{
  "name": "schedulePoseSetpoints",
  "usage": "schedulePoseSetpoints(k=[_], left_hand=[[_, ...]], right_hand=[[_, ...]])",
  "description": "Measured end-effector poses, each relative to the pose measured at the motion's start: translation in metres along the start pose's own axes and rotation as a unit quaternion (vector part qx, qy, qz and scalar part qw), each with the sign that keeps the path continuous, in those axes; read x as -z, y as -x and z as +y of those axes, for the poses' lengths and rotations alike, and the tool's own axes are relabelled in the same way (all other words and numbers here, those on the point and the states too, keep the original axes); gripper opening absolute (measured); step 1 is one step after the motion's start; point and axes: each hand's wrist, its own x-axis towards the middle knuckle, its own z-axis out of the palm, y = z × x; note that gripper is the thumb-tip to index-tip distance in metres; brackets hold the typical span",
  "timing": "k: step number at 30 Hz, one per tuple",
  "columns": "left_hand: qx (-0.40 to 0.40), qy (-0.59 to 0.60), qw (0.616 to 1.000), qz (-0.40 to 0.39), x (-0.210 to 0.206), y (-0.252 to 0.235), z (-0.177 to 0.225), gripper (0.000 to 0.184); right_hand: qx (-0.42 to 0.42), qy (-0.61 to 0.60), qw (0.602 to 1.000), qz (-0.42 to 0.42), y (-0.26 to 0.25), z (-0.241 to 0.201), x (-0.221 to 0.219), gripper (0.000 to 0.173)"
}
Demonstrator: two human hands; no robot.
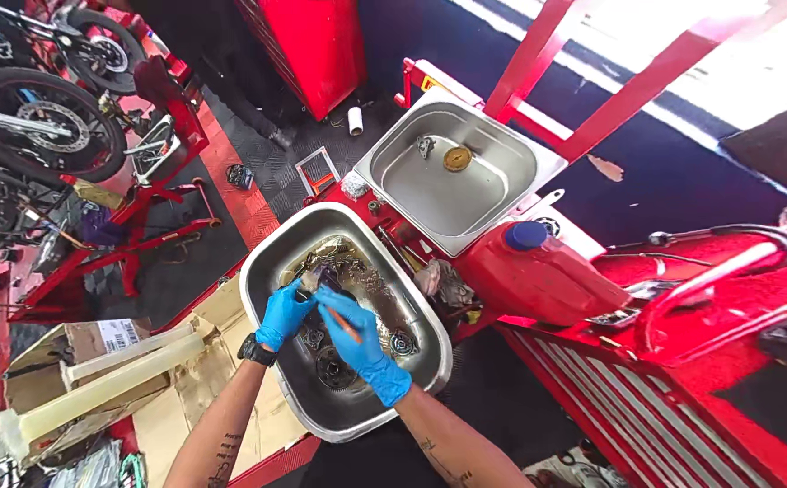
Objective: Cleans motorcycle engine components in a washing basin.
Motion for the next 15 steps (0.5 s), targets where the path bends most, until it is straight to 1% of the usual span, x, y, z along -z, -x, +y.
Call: schedulePoseSetpoints(k=[1,2,4,5,6,8,9,10,12,14,15], left_hand=[[0.007,0.006,1.0,0.002,0.0,0.0,-0.003,0.047],[0.008,0.01,1.0,0.002,0.0,0.0,-0.007,0.047],[0.002,0.015,1.0,-0.006,0.0,0.004,-0.015,0.048],[-0.002,0.014,1.0,-0.01,0.001,0.007,-0.018,0.048],[-0.011,0.016,1.0,-0.011,0.003,0.009,-0.02,0.047],[-0.032,0.037,0.999,-0.014,0.009,0.014,-0.026,0.045],[-0.038,0.054,0.998,-0.015,0.011,0.018,-0.028,0.044],[-0.042,0.078,0.996,-0.011,0.014,0.022,-0.029,0.042],[-0.046,0.144,0.988,0.017,0.019,0.028,-0.03,0.037],[-0.052,0.205,0.976,0.049,0.021,0.032,-0.035,0.031],[-0.057,0.236,0.968,0.06,0.018,0.036,-0.04,0.03]], right_hand=[[-0.004,-0.013,1.0,-0.007,0.004,-0.003,0.0,0.022],[-0.025,-0.025,0.999,-0.002,0.002,-0.001,0.004,0.022],[-0.124,-0.043,0.991,0.035,-0.012,0.014,0.022,0.02],[-0.183,-0.074,0.979,0.054,-0.023,0.024,0.034,0.02],[-0.232,-0.136,0.96,0.074,-0.034,0.031,0.045,0.019],[-0.289,-0.254,0.921,0.066,-0.048,0.032,0.054,0.019],[-0.3,-0.268,0.914,0.048,-0.049,0.035,0.052,0.019],[-0.304,-0.253,0.917,0.041,-0.05,0.043,0.052,0.019],[-0.304,-0.189,0.932,0.058,-0.058,0.065,0.06,0.018],[-0.298,-0.225,0.925,0.069,-0.064,0.06,0.063,0.017],[-0.296,-0.247,0.921,0.052,-0.062,0.052,0.059,0.017]])
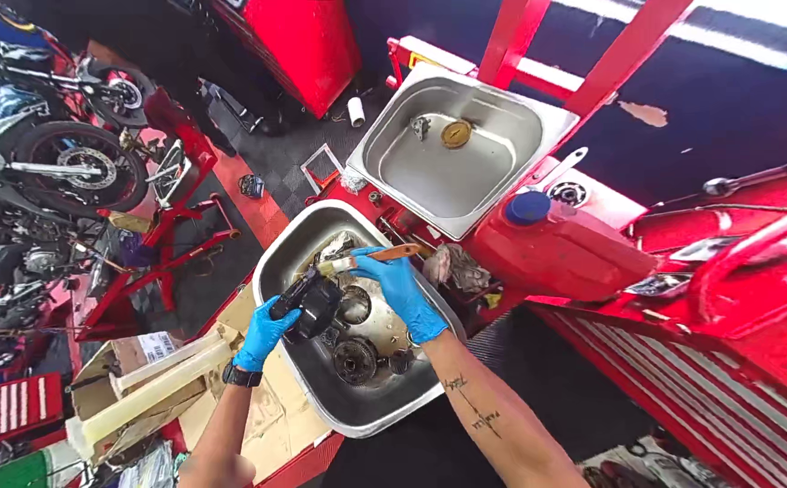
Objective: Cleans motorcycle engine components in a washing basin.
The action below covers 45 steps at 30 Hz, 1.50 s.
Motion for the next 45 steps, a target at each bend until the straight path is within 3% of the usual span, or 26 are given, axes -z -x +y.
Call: schedulePoseSetpoints(k=[5,7,10,12,15,19,23,26,31,34,38,40,42,45], left_hand=[[-0.033,0.098,0.993,0.054,0.002,0.004,-0.008,0.032],[-0.03,0.11,0.992,0.063,0.001,0.015,-0.013,0.032],[-0.053,0.149,0.982,0.107,0.005,0.017,-0.015,0.033],[-0.066,0.184,0.97,0.141,0.012,0.02,-0.023,0.034],[-0.082,0.25,0.952,0.157,0.022,0.022,-0.036,0.038],[-0.11,0.311,0.934,0.134,0.031,0.023,-0.033,0.042],[-0.109,0.338,0.925,0.137,0.023,0.028,-0.034,0.042],[-0.1,0.362,0.911,0.169,0.018,0.027,-0.033,0.042],[-0.085,0.353,0.909,0.206,0.011,0.027,-0.03,0.038],[-0.05,0.345,0.905,0.245,-0.004,0.024,-0.021,0.029],[-0.002,0.413,0.862,0.294,-0.038,0.01,-0.007,0.033],[0.008,0.434,0.846,0.309,-0.049,0.002,0.0,0.035],[0.027,0.464,0.828,0.313,-0.057,0.004,0.002,0.037],[0.07,0.527,0.778,0.335,-0.07,-0.001,0.003,0.042]], right_hand=[[0.026,0.054,0.998,-0.015,-0.001,0.006,-0.004,0.015],[0.057,0.094,0.992,-0.067,0.018,0.003,-0.012,0.015],[0.074,0.189,0.977,-0.067,0.017,-0.001,0.013,0.015],[0.051,0.162,0.985,-0.023,0.007,-0.008,0.034,0.016],[-0.012,-0.008,0.999,-0.035,-0.003,-0.008,0.018,0.017],[-0.037,0.114,0.99,-0.072,-0.014,0.015,0.014,0.015],[0.022,0.108,0.991,-0.072,0.0,0.003,0.002,0.014],[0.033,0.229,0.972,-0.033,0.002,0.009,0.02,0.017],[0.041,0.238,0.969,-0.044,0.013,0.012,0.01,0.018],[0.066,0.256,0.963,0.044,0.01,0.024,0.01,0.02],[0.089,0.176,0.98,0.009,0.052,0.041,-0.02,0.019],[0.108,0.218,0.97,-0.01,0.067,0.055,-0.002,0.02],[0.098,0.284,0.953,0.022,0.062,0.063,0.024,0.022],[0.16,0.24,0.957,0.036,0.072,0.051,0.008,0.02]])
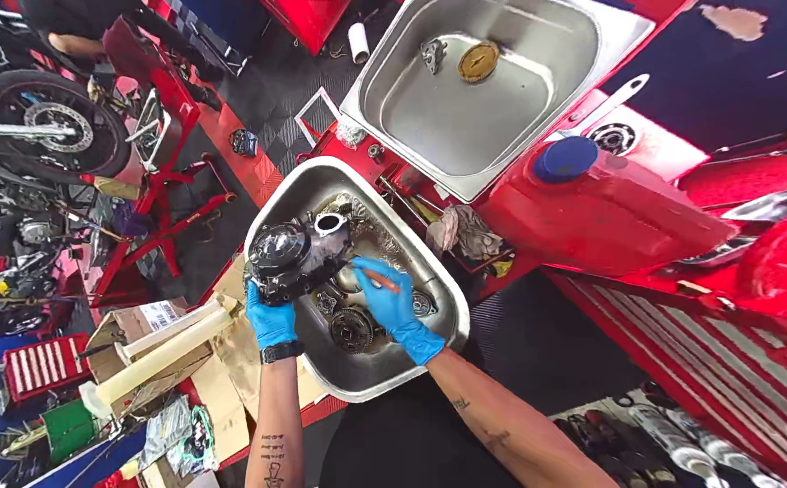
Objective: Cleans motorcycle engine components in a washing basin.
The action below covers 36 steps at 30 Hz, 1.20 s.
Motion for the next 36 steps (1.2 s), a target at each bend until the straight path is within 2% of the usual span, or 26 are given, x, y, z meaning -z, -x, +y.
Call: schedulePoseSetpoints(k=[3,6,7,10,14,18,22,26,29,32,34,36], left_hand=[[0.024,0.032,0.999,0.026,-0.008,0.005,-0.01,0.046],[0.026,0.041,0.998,0.042,-0.017,0.012,-0.017,0.048],[0.02,0.023,0.998,0.047,-0.018,0.015,-0.02,0.047],[0.01,-0.061,0.997,0.045,-0.021,0.022,-0.026,0.045],[0.049,0.043,0.996,0.057,-0.017,0.029,-0.028,0.047],[0.052,0.011,0.997,0.054,-0.012,0.035,-0.029,0.045],[0.045,0.047,0.997,0.046,-0.001,0.035,-0.017,0.047],[0.041,0.048,0.998,0.026,0.002,0.036,-0.008,0.046],[0.037,0.067,0.997,0.009,0.008,0.038,-0.002,0.045],[0.038,0.052,0.998,0.008,0.013,0.04,0.001,0.043],[0.019,0.01,1.0,-0.023,0.018,0.04,0.01,0.041],[0.001,-0.035,0.998,-0.058,0.027,0.037,0.019,0.039]], right_hand=[[0.089,-0.074,0.992,-0.044,0.03,-0.023,-0.021,0.02],[0.115,-0.036,0.993,-0.002,0.024,-0.008,-0.013,0.021],[0.118,-0.036,0.992,0.003,0.022,-0.01,-0.014,0.02],[0.152,-0.048,0.986,-0.053,0.037,-0.028,-0.025,0.022],[0.073,-0.018,0.997,0.019,0.006,0.0,0.003,0.019],[0.068,-0.082,0.993,-0.042,0.031,-0.027,-0.013,0.02],[-0.022,-0.009,0.999,0.047,-0.005,0.014,0.021,0.018],[0.009,-0.065,0.998,0.019,0.0,-0.013,0.01,0.018],[-0.031,-0.035,0.997,0.055,-0.031,0.0,0.021,0.017],[-0.022,-0.067,0.997,-0.006,-0.019,-0.014,0.01,0.017],[-0.036,0.044,0.998,-0.032,-0.02,0.004,0.016,0.018],[-0.1,0.196,0.972,-0.087,-0.026,0.02,0.032,0.025]])
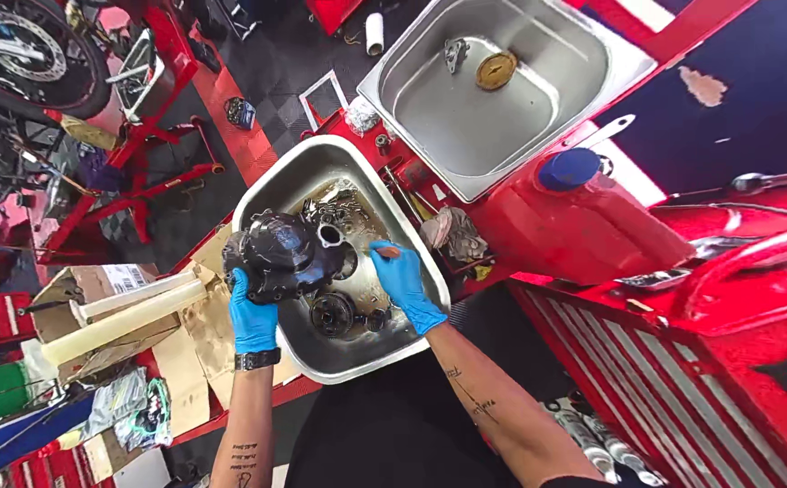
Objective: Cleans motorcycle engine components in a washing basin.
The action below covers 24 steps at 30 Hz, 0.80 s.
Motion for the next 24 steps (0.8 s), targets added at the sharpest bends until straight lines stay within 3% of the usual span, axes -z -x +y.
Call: schedulePoseSetpoints(k=[2,7,12,15,18,20,24], left_hand=[[-0.003,-0.03,0.999,-0.018,0.008,0.0,0.005,0.036],[-0.03,-0.078,0.996,-0.038,0.013,0.001,0.005,0.032],[-0.066,-0.132,0.988,-0.047,0.012,0.011,-0.004,0.028],[-0.036,-0.129,0.984,-0.118,0.009,0.011,-0.017,0.035],[-0.06,-0.108,0.981,-0.153,-0.004,0.017,-0.022,0.042],[-0.043,-0.128,0.979,-0.156,-0.001,0.014,-0.03,0.035],[-0.024,-0.144,0.987,-0.071,0.008,0.017,-0.029,0.042]], right_hand=[[-0.041,0.067,0.996,-0.035,0.006,0.009,0.01,0.031],[-0.057,0.14,0.988,-0.019,0.035,-0.002,0.044,0.035],[0.058,0.187,0.974,0.111,0.073,-0.016,0.086,0.033],[0.062,0.138,0.977,0.15,0.095,-0.02,0.134,0.027],[0.03,0.088,0.982,0.167,0.123,-0.01,0.175,0.025],[-0.022,0.094,0.98,0.175,0.148,-0.009,0.2,0.025],[-0.079,0.143,0.968,0.188,0.199,0.0,0.212,0.03]])
